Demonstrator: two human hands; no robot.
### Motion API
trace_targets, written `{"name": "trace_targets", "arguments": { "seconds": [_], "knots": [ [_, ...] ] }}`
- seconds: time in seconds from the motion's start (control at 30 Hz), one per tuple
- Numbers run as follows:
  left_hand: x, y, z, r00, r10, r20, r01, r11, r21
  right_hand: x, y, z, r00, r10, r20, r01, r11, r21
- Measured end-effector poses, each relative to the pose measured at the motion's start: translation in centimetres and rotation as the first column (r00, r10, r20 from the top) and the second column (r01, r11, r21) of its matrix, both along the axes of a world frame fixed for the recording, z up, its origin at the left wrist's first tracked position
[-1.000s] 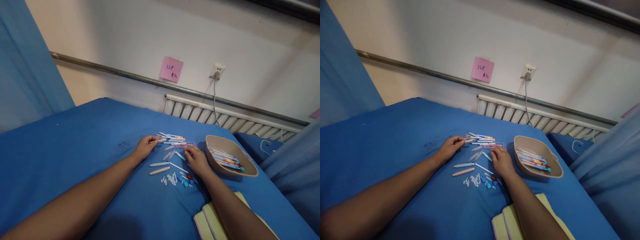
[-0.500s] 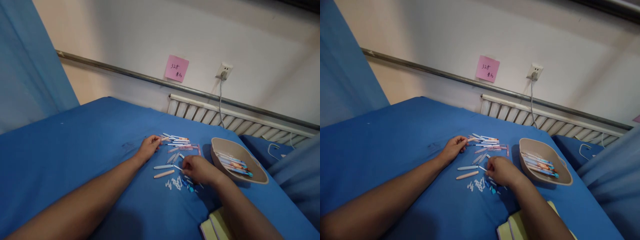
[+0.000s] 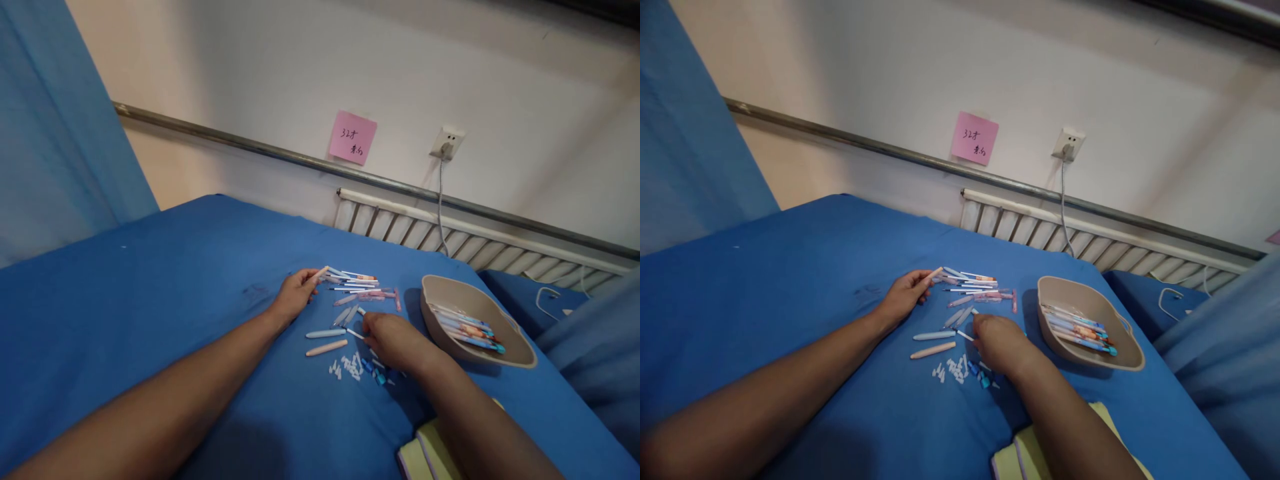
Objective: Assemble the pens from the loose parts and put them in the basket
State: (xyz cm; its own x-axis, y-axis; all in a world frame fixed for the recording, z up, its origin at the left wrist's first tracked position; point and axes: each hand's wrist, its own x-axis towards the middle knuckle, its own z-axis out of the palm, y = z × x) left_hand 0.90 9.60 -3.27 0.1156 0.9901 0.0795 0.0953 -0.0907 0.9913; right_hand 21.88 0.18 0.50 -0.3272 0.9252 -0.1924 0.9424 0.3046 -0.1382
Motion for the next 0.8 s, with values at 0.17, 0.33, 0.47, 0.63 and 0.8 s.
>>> {"name": "trace_targets", "arguments": {
  "seconds": [0.17, 0.33, 0.47, 0.63, 0.8],
  "knots": [
    [0.1, 0.1, 0.0, 0.997, 0.011, -0.078, -0.009, 1.0, 0.025, 0.4, 0.3, -0.3, 0.998, 0.052, 0.017, -0.053, 0.998, 0.027],
    [0.4, -0.4, 0.3, 0.942, 0.021, -0.335, 0.029, 0.989, 0.144, 1.3, 1.2, 0.1, 0.995, 0.003, -0.097, 0.007, 0.995, 0.1],
    [0.7, -1.0, 0.4, 0.906, -0.088, -0.415, 0.18, 0.966, 0.186, 2.2, 3.6, -0.5, 0.971, -0.1, -0.216, 0.16, 0.946, 0.282],
    [0.8, -1.2, 0.3, 0.842, -0.114, -0.528, 0.277, 0.93, 0.242, 3.4, 5.9, -2.5, 0.941, -0.158, -0.298, 0.26, 0.902, 0.344],
    [0.7, -1.1, 0.3, 0.808, -0.09, -0.582, 0.304, 0.91, 0.282, 4.3, 5.5, -2.8, 0.888, -0.081, -0.452, 0.237, 0.924, 0.3]
  ]
}}
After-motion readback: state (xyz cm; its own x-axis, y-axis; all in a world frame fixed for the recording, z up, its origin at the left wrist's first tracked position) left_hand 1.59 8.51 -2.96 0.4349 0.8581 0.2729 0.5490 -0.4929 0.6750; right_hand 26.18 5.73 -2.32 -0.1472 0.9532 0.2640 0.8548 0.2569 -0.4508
